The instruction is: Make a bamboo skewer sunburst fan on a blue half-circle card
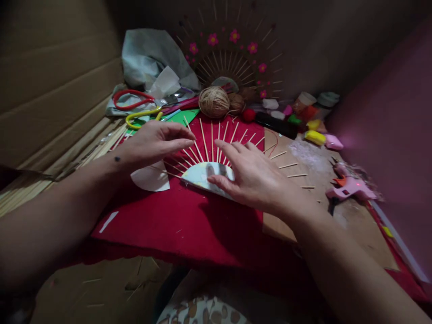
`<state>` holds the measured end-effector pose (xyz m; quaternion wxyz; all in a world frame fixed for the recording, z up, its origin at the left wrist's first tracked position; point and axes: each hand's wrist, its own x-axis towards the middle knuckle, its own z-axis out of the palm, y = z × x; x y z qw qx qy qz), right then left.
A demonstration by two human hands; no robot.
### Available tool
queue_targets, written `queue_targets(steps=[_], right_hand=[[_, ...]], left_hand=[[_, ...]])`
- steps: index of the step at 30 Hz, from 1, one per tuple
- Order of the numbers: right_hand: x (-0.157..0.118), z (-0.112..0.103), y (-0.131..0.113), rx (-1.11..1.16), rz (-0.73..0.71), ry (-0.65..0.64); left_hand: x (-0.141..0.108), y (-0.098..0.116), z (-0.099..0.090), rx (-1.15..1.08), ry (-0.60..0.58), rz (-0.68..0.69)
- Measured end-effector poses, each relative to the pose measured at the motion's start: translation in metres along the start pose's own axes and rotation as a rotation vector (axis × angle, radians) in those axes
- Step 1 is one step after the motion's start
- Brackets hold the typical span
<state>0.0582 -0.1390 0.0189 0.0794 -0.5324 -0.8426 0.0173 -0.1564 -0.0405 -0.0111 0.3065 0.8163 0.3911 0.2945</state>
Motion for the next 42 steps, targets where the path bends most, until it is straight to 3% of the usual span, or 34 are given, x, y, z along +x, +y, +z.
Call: queue_targets(steps=[4, 6, 12, 20, 31, 35, 40, 42], right_hand=[[-0.012, -0.016, 0.016, 0.001, 0.046, -0.086], [-0.02, -0.013, 0.023, 0.037, 0.06, -0.134], [-0.035, 0.011, 0.028, 0.11, -0.001, -0.144], [-0.033, 0.016, 0.022, 0.18, -0.042, -0.084], [-0.033, 0.024, 0.026, 0.223, -0.036, -0.056], [-0.033, 0.016, 0.033, 0.207, -0.066, -0.084], [-0.036, -0.001, 0.036, 0.193, 0.006, 0.053], [-0.037, -0.002, 0.032, 0.212, 0.017, 0.023]], left_hand=[[-0.004, 0.003, -0.009, -0.04, -0.314, -0.038], [-0.006, 0.005, -0.011, 0.025, -0.399, -0.031], [-0.007, 0.005, -0.009, 0.184, -0.469, 0.036], [-0.008, 0.007, -0.008, 0.332, -0.598, 0.117], [-0.008, 0.011, -0.006, 0.393, -0.593, 0.105], [-0.008, 0.01, -0.006, 0.389, -0.567, 0.105], [-0.007, 0.008, -0.005, 0.39, -0.549, 0.086], [-0.008, 0.006, -0.005, 0.396, -0.544, 0.087]])
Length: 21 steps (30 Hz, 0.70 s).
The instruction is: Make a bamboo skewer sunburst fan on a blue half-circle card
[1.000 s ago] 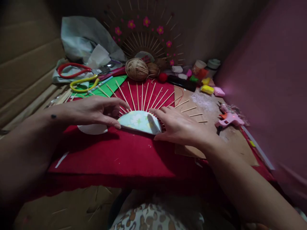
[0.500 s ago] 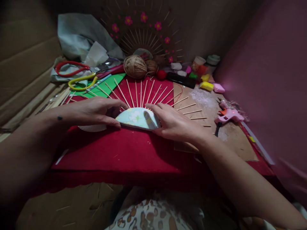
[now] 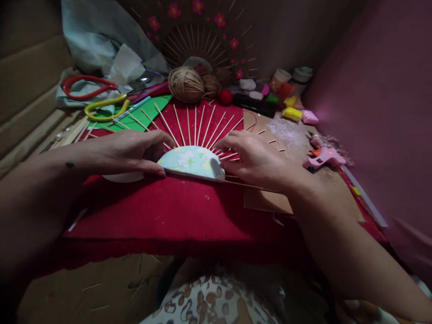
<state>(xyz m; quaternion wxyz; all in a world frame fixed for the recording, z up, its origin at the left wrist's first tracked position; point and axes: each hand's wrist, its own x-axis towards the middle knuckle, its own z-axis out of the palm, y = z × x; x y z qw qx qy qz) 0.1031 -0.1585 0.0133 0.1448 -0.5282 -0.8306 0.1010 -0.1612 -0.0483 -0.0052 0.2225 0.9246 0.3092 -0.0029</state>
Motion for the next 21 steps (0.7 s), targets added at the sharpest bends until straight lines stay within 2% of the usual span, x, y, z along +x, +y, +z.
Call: queue_targets(steps=[3, 10, 15, 21], right_hand=[[-0.001, 0.006, -0.003, 0.045, 0.012, -0.089], [0.001, 0.017, -0.001, 0.079, 0.048, -0.117], [0.001, 0.018, 0.001, 0.121, 0.061, -0.129], [-0.006, 0.021, 0.007, 0.081, 0.008, -0.164]], left_hand=[[-0.001, -0.002, 0.0, 0.006, -0.002, 0.022], [-0.003, 0.003, -0.004, -0.061, -0.063, -0.001], [-0.003, 0.002, -0.005, -0.08, -0.061, 0.016], [-0.001, 0.0, -0.003, -0.065, -0.072, 0.026]])
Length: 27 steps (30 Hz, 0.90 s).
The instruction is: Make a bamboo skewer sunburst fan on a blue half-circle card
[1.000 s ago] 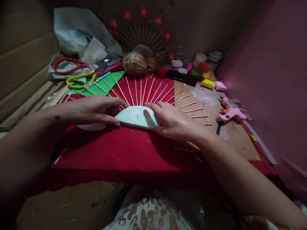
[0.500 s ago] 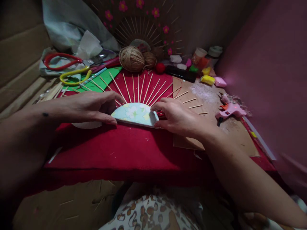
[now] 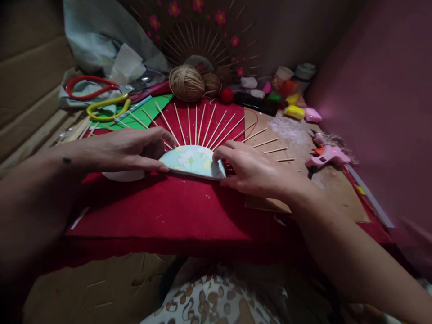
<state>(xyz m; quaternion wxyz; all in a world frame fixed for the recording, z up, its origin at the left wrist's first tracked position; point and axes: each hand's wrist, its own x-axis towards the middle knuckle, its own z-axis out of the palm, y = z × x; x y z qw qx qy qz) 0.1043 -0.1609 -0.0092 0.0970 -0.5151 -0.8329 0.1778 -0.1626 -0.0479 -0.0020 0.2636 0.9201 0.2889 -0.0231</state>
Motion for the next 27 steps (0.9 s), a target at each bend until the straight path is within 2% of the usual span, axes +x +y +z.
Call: queue_targets(steps=[7, 13, 20, 25, 27], right_hand=[[-0.005, 0.005, -0.008, -0.219, -0.058, 0.096], [-0.024, 0.007, -0.018, -0.291, -0.002, 0.191], [-0.051, 0.025, -0.02, -0.329, 0.106, 0.326], [-0.05, 0.032, -0.021, -0.375, 0.081, 0.392], [-0.046, 0.033, -0.022, -0.398, 0.078, 0.378]], left_hand=[[0.0, 0.001, 0.001, 0.055, 0.068, 0.04], [-0.001, 0.003, 0.0, 0.081, 0.123, 0.026], [-0.005, 0.003, -0.003, -0.041, 0.285, -0.029], [-0.007, 0.011, -0.004, -0.122, 0.413, -0.022], [-0.007, 0.014, -0.003, -0.179, 0.419, 0.004]])
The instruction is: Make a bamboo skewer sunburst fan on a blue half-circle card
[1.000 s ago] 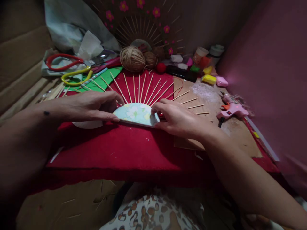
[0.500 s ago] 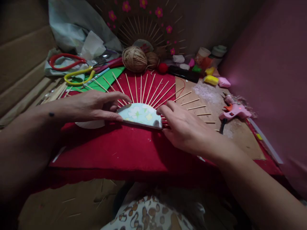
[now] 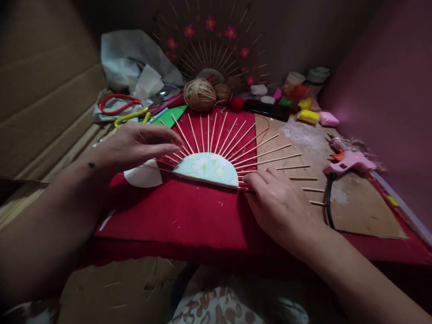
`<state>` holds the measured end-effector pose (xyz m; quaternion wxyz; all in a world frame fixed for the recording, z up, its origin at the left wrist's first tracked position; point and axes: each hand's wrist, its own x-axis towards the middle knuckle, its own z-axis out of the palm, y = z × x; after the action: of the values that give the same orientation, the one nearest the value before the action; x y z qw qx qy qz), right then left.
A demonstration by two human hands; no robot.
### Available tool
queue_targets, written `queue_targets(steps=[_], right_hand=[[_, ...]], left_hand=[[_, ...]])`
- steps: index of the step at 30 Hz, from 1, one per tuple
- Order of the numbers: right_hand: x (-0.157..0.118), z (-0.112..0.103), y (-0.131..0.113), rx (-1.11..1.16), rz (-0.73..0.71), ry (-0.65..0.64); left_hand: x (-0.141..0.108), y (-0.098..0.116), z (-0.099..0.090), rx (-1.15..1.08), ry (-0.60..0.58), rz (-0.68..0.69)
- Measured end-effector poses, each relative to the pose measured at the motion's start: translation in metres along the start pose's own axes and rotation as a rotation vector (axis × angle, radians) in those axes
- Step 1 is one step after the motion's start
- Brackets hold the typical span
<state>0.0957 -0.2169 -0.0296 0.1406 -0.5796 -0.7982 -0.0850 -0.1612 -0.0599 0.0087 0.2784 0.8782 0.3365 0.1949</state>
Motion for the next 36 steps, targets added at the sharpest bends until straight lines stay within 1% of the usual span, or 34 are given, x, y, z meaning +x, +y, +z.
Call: queue_targets(steps=[3, 10, 13, 16, 20, 24, 27, 29, 32, 34, 36], right_hand=[[0.004, 0.001, -0.003, 0.015, -0.033, -0.011], [0.012, -0.002, -0.009, 0.036, -0.058, 0.031], [0.022, -0.004, -0.011, 0.042, -0.077, -0.004], [0.037, -0.005, -0.011, 0.068, -0.082, -0.028], [0.053, -0.004, -0.012, 0.104, -0.119, -0.095], [0.056, 0.0, -0.009, 0.065, -0.123, -0.169], [0.052, -0.002, -0.007, 0.078, -0.11, -0.165], [0.045, -0.007, -0.009, 0.101, -0.11, -0.141], [0.027, -0.015, -0.02, 0.151, -0.127, -0.03], [0.013, -0.016, -0.028, 0.201, -0.168, 0.039], [0.002, -0.013, -0.034, 0.255, -0.22, 0.035]], left_hand=[[0.0, 0.002, 0.003, -0.039, -0.048, 0.007], [0.001, -0.004, 0.001, 0.042, -0.133, 0.064], [0.0, -0.003, -0.002, 0.047, -0.225, 0.085], [0.0, 0.0, -0.005, 0.068, -0.308, 0.077], [0.0, 0.0, -0.01, 0.081, -0.336, 0.055], [-0.001, -0.004, -0.013, 0.084, -0.375, 0.027], [-0.001, -0.007, -0.012, 0.067, -0.368, 0.023], [-0.001, -0.007, -0.011, 0.079, -0.331, 0.004], [-0.001, -0.006, -0.009, 0.092, -0.244, -0.02], [-0.002, -0.006, -0.007, 0.08, -0.205, 0.01], [-0.002, -0.006, -0.004, 0.088, -0.21, 0.048]])
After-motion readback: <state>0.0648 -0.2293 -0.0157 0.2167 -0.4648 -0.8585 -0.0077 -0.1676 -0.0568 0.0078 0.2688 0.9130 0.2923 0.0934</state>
